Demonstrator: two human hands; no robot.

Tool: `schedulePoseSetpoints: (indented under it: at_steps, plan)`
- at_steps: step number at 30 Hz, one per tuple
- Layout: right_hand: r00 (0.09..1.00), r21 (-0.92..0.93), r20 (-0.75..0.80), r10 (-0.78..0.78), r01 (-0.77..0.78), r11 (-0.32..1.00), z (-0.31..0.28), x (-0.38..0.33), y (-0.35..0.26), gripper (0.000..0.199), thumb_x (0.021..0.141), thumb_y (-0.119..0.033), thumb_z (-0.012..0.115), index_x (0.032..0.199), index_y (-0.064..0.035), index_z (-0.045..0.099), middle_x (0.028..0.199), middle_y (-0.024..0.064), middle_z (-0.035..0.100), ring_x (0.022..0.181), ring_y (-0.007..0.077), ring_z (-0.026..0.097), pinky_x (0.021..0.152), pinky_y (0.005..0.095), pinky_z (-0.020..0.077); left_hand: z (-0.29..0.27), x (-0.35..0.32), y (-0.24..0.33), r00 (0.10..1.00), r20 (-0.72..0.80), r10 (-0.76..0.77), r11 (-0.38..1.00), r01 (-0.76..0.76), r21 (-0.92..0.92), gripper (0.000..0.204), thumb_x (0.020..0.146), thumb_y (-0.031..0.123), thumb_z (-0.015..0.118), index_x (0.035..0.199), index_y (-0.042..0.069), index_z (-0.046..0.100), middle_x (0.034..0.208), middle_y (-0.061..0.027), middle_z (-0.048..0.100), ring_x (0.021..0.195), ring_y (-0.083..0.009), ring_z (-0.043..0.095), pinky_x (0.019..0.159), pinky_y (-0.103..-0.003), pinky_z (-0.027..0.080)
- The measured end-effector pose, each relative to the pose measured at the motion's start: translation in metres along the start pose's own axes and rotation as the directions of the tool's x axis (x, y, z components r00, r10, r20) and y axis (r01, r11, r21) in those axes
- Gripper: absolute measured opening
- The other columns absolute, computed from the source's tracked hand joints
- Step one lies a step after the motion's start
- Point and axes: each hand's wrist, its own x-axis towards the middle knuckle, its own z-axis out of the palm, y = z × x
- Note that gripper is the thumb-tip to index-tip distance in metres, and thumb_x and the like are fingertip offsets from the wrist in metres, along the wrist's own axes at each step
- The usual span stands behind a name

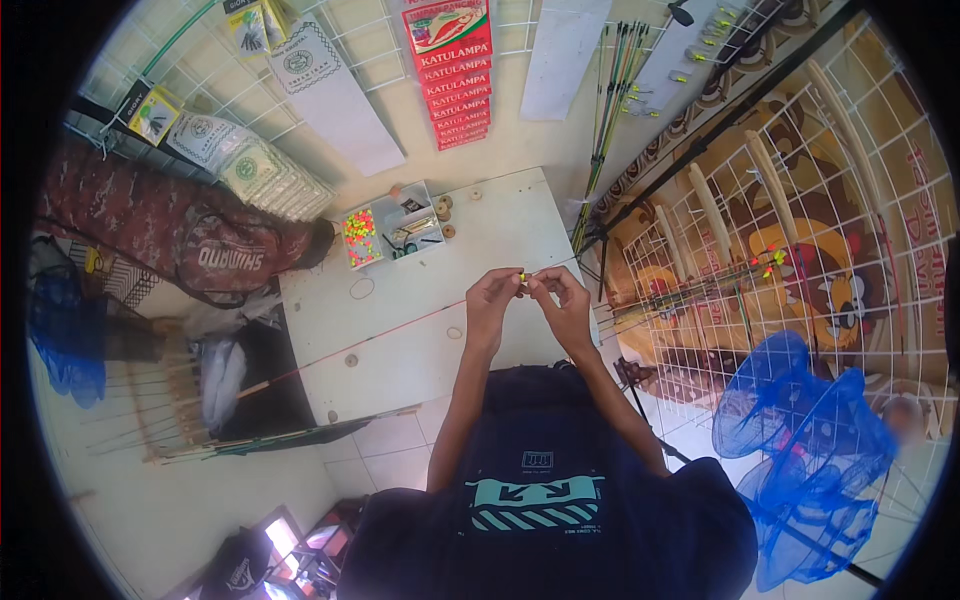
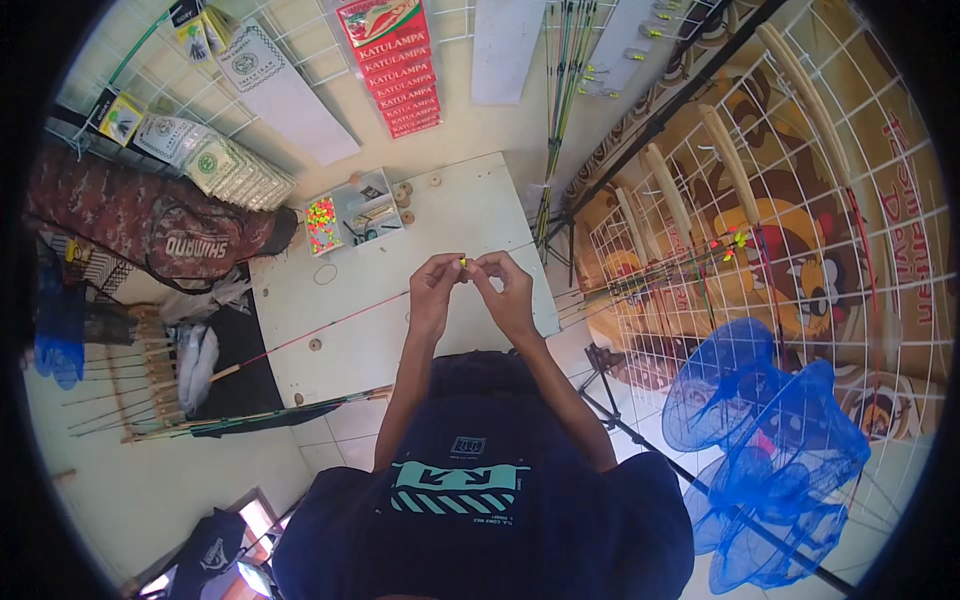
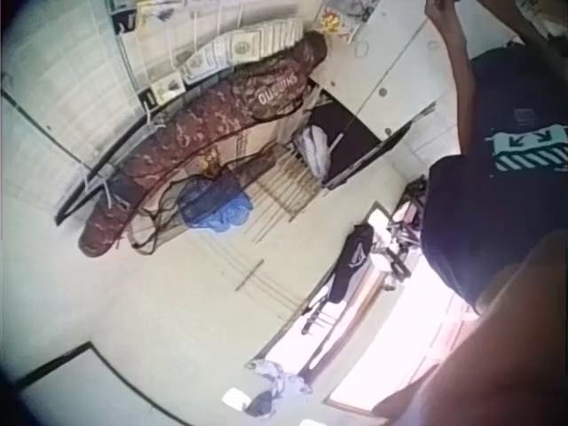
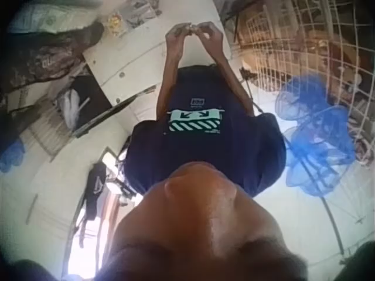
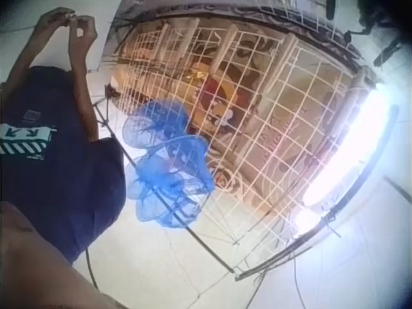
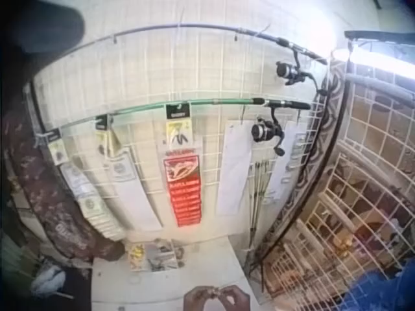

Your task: Assemble fishing rod components including a float and line.

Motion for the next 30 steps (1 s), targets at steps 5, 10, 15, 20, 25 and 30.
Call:
schedulePoseSetpoints:
  at_steps: [5,10,15,20,25,30]
  plan:
    - [0.999,0.057,-0.020,-0.034,0.035,0.998,-0.002,0.001,-0.006,0.008,0.089,-0.003,0.064,0.091,0.0023,0.059,0.084,0.0067,0.066,0.078,0.0108,0.062,0.073,0.0259,0.0499,0.006,-0.004,0.008,0.999,0.038,-0.008,0.998,0.010,-0.056,0.019,0.095,0.011,0.059,0.106,-0.003,0.064,0.092,-0.0081,0.067,0.084,-0.0146,0.061,0.080,-0.030,0.048]
    - [0.998,0.050,-0.030,-0.054,0.056,0.997,0.006,-0.004,-0.022,0.007,0.087,-0.001,0.065,0.089,0.0029,0.059,0.082,0.0070,0.066,0.076,0.0106,0.061,0.070,0.0253,0.0492,0.007,-0.013,0.013,1.000,0.024,-0.014,0.992,0.017,-0.128,0.017,0.094,0.009,0.060,0.104,-0.004,0.064,0.089,-0.0093,0.068,0.081,-0.0163,0.062,0.079,-0.031,0.048]
    - [0.993,-0.052,-0.046,-0.110,0.108,0.993,0.012,-0.008,-0.019,0.009,0.086,-0.002,0.067,0.086,0.0031,0.060,0.078,0.0073,0.066,0.074,0.0098,0.061,0.068,0.0246,0.0479,-0.003,-0.012,0.012,0.999,0.053,0.008,0.994,-0.002,-0.109,0.015,0.093,0.009,0.060,0.102,-0.003,0.066,0.090,-0.0088,0.068,0.082,-0.0145,0.059,0.078,-0.030,0.048]
    - [0.988,0.016,-0.104,-0.118,0.120,0.993,0.018,-0.009,-0.021,0.010,0.085,-0.003,0.068,0.085,0.0027,0.060,0.079,0.0078,0.067,0.073,0.0096,0.060,0.069,0.0245,0.0475,-0.007,-0.009,0.020,0.994,0.109,0.031,0.999,-0.027,-0.035,0.016,0.095,0.009,0.059,0.104,-0.002,0.065,0.090,-0.0078,0.068,0.083,-0.0134,0.060,0.081,-0.030,0.048]
    - [0.989,-0.013,-0.093,-0.118,0.117,0.993,0.020,-0.006,-0.022,0.010,0.086,-0.004,0.068,0.085,0.0021,0.060,0.077,0.0075,0.067,0.073,0.0097,0.060,0.069,0.0241,0.0471,-0.011,-0.007,0.021,0.993,0.111,0.049,0.999,-0.048,-0.018,0.016,0.093,0.009,0.061,0.104,-0.002,0.066,0.092,-0.0078,0.069,0.082,-0.0127,0.059,0.078,-0.028,0.048]
    - [0.988,-0.054,-0.086,-0.127,0.122,0.991,0.020,-0.003,-0.024,0.010,0.085,-0.005,0.069,0.084,0.0019,0.061,0.076,0.0068,0.067,0.072,0.0090,0.058,0.069,0.0249,0.0468,-0.013,-0.005,0.026,0.991,0.128,0.048,0.998,-0.051,0.023,0.018,0.092,0.010,0.063,0.105,-0.002,0.067,0.092,-0.0071,0.069,0.081,-0.0121,0.059,0.076,-0.027,0.048]
